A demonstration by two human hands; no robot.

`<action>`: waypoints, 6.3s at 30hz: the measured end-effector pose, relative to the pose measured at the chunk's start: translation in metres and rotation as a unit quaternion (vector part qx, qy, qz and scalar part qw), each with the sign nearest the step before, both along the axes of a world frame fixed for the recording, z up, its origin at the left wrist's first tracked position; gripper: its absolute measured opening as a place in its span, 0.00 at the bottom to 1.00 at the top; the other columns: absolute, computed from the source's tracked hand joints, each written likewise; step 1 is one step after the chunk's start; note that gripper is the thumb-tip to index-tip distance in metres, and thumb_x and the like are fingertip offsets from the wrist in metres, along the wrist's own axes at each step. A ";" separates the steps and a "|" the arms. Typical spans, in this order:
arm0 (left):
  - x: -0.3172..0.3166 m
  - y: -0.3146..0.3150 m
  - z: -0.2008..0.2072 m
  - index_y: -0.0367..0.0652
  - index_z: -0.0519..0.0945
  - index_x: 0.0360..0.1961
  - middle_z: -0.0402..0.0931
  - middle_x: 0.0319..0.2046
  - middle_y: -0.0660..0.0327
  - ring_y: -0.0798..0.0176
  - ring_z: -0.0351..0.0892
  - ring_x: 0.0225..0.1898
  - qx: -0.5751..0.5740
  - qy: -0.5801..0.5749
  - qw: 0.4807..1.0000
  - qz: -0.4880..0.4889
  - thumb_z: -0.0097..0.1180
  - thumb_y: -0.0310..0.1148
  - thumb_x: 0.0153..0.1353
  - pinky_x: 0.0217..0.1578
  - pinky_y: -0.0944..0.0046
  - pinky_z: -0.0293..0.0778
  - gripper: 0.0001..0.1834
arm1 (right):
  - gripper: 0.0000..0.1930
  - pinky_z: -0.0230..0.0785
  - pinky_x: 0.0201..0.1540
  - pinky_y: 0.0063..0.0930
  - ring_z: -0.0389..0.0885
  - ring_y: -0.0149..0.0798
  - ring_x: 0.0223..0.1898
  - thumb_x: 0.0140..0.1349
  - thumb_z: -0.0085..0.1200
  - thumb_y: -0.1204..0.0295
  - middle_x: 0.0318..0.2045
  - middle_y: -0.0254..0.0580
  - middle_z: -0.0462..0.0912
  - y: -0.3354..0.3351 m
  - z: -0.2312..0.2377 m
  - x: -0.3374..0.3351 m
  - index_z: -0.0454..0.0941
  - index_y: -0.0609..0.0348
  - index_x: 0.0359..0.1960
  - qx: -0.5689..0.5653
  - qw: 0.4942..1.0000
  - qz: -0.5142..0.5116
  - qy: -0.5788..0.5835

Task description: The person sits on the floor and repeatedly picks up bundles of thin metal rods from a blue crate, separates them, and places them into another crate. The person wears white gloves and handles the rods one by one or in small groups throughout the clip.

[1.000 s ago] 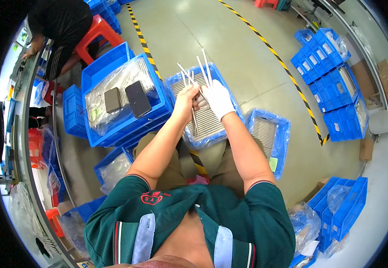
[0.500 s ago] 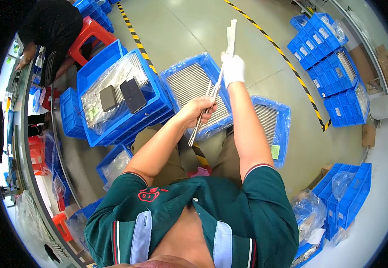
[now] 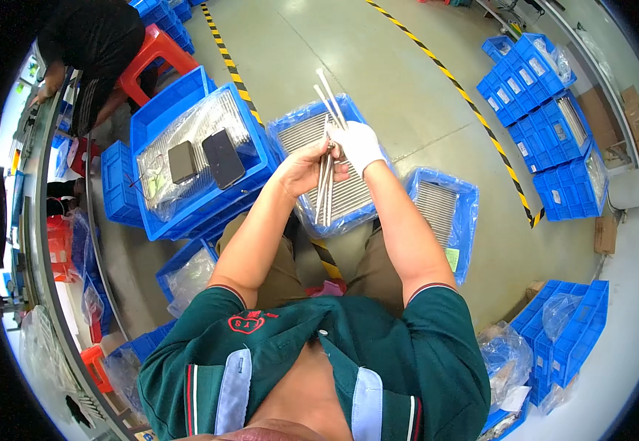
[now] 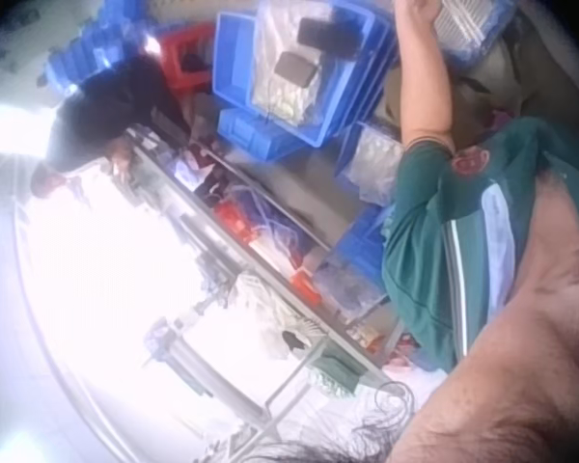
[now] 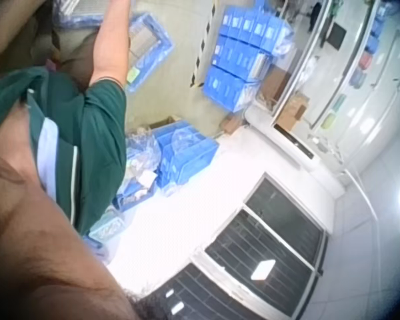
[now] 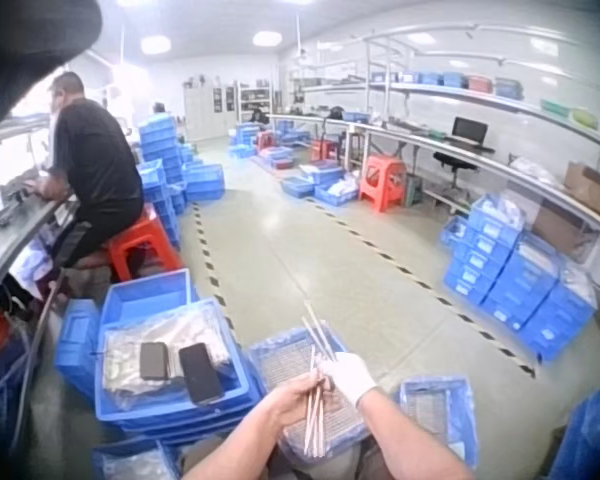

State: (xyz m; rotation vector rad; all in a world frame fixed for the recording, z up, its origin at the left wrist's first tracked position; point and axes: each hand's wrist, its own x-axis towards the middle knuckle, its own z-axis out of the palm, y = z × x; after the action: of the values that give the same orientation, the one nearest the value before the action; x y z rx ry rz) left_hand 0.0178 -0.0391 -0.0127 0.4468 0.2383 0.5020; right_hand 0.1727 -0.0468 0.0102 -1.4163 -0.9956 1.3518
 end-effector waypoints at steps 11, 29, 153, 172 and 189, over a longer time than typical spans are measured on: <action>-0.006 0.008 -0.003 0.42 0.75 0.33 0.68 0.25 0.67 0.71 0.63 0.20 -0.015 0.065 0.994 0.091 0.55 0.44 0.61 0.21 0.69 0.63 0.15 | 0.12 0.63 0.25 0.23 0.71 0.25 0.20 0.61 0.51 0.63 0.18 0.38 0.75 0.014 -0.036 0.010 0.76 0.58 0.28 0.101 0.987 -0.009 -0.125; -0.015 0.023 0.013 0.41 0.75 0.38 0.63 0.22 0.69 0.74 0.62 0.19 0.007 0.082 0.952 0.293 0.53 0.46 0.62 0.19 0.71 0.64 0.17 | 0.09 0.60 0.17 0.17 0.70 0.24 0.17 0.62 0.50 0.72 0.22 0.37 0.77 -0.036 0.020 -0.014 0.72 0.62 0.42 0.005 0.999 0.049 -0.005; -0.042 0.039 0.015 0.40 0.76 0.34 0.65 0.19 0.67 0.71 0.66 0.21 -0.041 0.017 0.931 0.363 0.49 0.46 0.65 0.25 0.67 0.68 0.17 | 0.18 0.50 0.17 0.13 0.58 0.17 0.16 0.65 0.42 0.76 0.19 0.23 0.64 -0.048 0.033 -0.021 0.70 0.62 0.56 -0.005 0.988 0.116 0.098; -0.012 0.012 0.014 0.44 0.74 0.38 0.66 0.20 0.69 0.74 0.63 0.18 -0.036 0.092 0.952 0.288 0.50 0.44 0.64 0.19 0.71 0.64 0.14 | 0.03 0.70 0.25 0.19 0.78 0.28 0.23 0.61 0.51 0.77 0.26 0.39 0.78 -0.029 -0.001 -0.022 0.71 0.63 0.35 0.008 0.983 0.018 0.182; -0.004 -0.004 0.011 0.42 0.77 0.30 0.67 0.19 0.71 0.77 0.60 0.16 0.090 0.255 0.935 0.232 0.49 0.39 0.65 0.15 0.74 0.60 0.13 | 0.15 0.66 0.25 0.25 0.73 0.30 0.21 0.62 0.53 0.61 0.19 0.40 0.77 -0.004 0.013 -0.016 0.73 0.62 0.25 0.132 0.941 -0.053 -0.306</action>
State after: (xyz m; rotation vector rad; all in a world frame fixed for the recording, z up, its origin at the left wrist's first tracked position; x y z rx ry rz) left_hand 0.0141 -0.0428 -0.0013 0.7036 0.8161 0.8713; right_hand 0.1564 -0.0512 0.0237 -1.6854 -1.4129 0.6616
